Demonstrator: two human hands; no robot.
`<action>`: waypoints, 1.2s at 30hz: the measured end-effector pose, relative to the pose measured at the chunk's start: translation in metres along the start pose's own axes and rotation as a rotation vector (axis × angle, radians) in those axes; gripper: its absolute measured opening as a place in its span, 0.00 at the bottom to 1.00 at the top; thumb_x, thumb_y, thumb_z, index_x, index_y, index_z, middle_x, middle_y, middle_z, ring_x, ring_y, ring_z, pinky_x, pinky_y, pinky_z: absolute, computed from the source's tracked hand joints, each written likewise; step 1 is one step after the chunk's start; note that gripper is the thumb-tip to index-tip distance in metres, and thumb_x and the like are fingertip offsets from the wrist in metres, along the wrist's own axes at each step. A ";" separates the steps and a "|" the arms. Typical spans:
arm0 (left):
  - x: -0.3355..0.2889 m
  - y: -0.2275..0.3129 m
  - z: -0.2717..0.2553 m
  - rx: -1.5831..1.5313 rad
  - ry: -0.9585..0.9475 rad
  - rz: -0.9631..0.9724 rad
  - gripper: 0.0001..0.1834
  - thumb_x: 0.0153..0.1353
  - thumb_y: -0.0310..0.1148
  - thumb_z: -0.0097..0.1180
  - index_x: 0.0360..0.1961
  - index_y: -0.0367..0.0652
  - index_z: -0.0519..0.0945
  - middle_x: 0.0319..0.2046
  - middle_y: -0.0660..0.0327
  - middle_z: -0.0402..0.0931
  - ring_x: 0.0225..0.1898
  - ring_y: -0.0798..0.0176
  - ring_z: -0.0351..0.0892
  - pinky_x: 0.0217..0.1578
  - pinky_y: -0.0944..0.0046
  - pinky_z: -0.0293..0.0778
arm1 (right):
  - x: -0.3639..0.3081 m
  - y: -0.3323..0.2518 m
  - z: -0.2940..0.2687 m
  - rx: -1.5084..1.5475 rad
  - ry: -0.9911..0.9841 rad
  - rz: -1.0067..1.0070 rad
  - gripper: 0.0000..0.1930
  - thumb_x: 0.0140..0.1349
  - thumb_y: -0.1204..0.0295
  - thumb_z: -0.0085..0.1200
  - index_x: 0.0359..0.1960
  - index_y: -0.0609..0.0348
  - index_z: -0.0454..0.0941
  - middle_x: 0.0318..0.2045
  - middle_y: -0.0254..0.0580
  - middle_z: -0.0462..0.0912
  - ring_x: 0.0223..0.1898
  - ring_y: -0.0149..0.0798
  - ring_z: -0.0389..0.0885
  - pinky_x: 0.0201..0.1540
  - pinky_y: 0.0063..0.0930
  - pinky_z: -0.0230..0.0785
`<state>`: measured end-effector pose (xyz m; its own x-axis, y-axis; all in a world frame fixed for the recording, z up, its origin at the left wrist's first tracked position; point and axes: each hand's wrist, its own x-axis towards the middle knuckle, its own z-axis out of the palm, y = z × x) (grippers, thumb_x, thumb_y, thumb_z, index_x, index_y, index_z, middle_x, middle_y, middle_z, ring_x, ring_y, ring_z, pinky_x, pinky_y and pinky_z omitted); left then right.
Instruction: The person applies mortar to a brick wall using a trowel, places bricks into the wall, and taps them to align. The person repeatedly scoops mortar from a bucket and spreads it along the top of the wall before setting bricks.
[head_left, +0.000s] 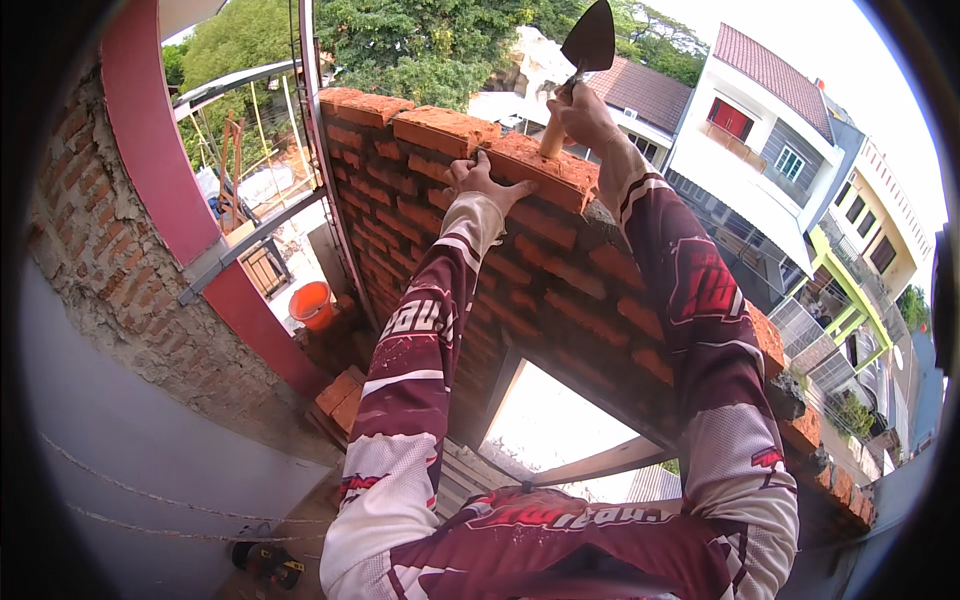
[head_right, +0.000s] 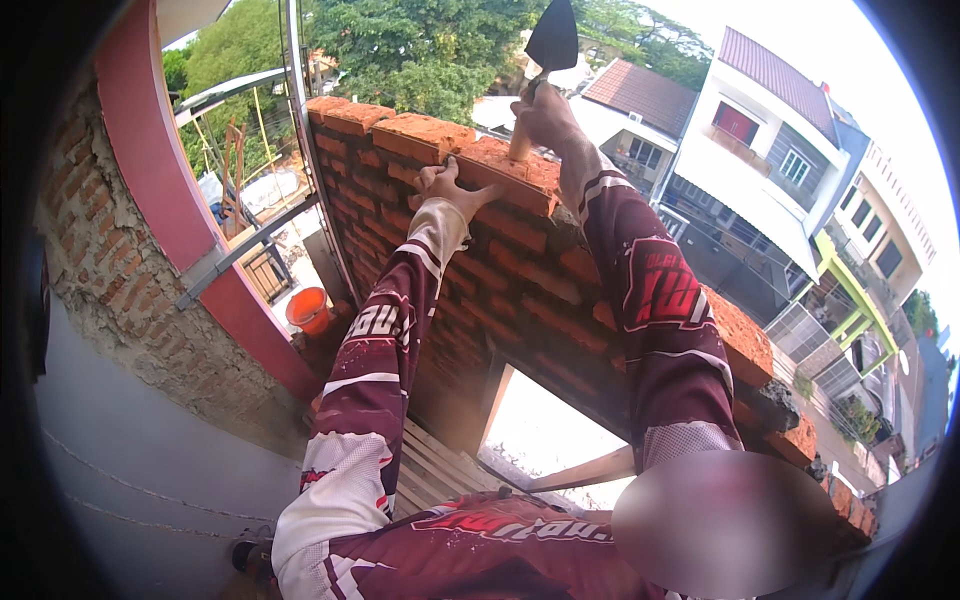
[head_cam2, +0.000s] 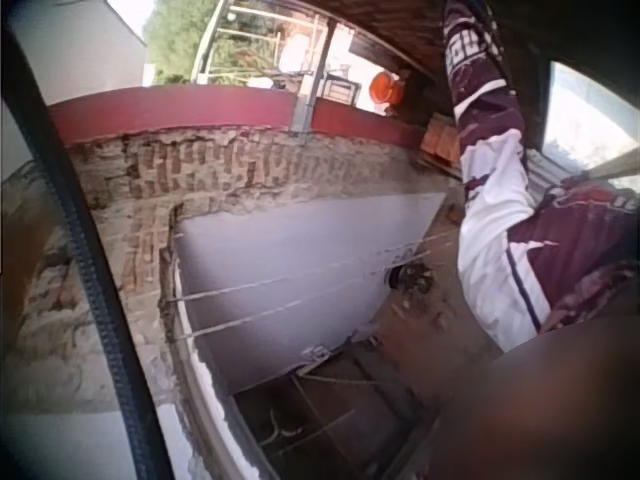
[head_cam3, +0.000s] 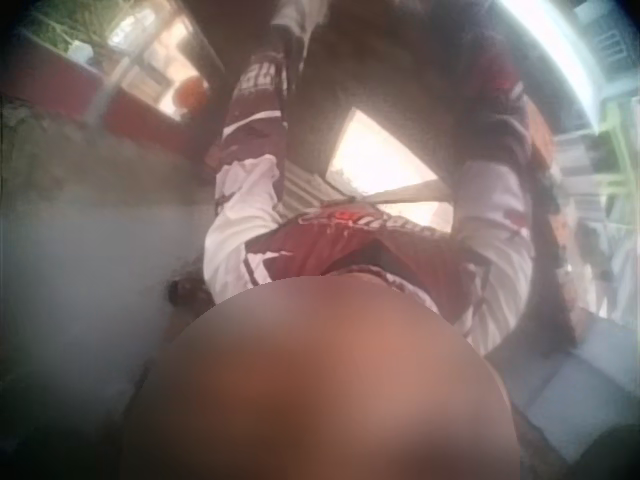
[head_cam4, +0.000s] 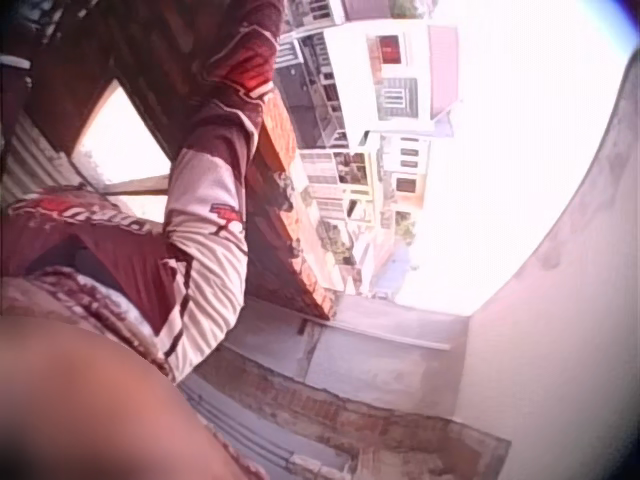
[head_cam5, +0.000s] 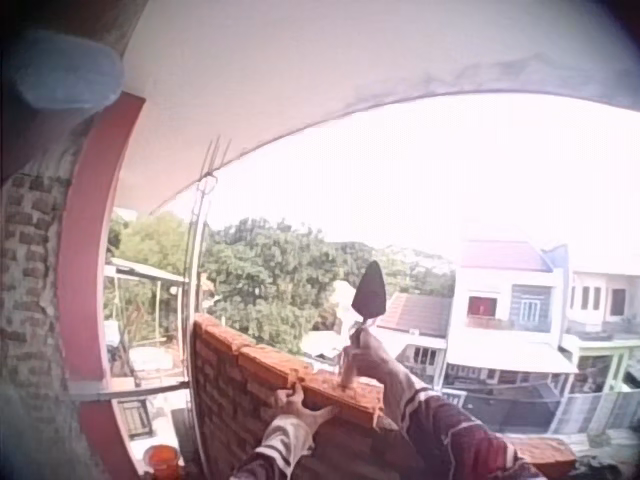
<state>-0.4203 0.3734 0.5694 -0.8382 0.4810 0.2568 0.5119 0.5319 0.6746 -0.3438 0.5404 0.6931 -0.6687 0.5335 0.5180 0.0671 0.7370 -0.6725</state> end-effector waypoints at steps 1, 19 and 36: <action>0.001 -0.001 0.001 -0.009 0.002 0.005 0.68 0.38 0.77 0.68 0.77 0.50 0.62 0.66 0.59 0.59 0.71 0.56 0.52 0.69 0.49 0.53 | 0.000 0.000 0.001 -0.008 -0.044 0.032 0.24 0.66 0.61 0.61 0.54 0.69 0.74 0.49 0.61 0.83 0.53 0.54 0.82 0.57 0.45 0.72; -0.005 0.001 0.005 -0.120 0.084 0.030 0.62 0.44 0.71 0.69 0.75 0.46 0.62 0.66 0.53 0.59 0.71 0.49 0.53 0.71 0.46 0.53 | -0.004 -0.011 0.004 -0.095 0.122 -0.171 0.22 0.67 0.63 0.60 0.56 0.66 0.73 0.50 0.55 0.83 0.53 0.52 0.83 0.57 0.42 0.72; -0.546 -0.402 0.210 -0.186 -1.314 -0.612 0.50 0.59 0.77 0.48 0.70 0.48 0.70 0.65 0.49 0.74 0.62 0.48 0.77 0.61 0.54 0.72 | 0.060 -0.071 0.071 0.251 0.032 -0.196 0.23 0.69 0.64 0.62 0.55 0.71 0.72 0.48 0.53 0.79 0.43 0.45 0.86 0.34 0.32 0.88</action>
<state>-0.1285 0.0433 0.0125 -0.0876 0.5482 -0.8318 0.0298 0.8360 0.5478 -0.4414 0.4908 0.7341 -0.6267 0.4075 0.6642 -0.2484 0.7034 -0.6659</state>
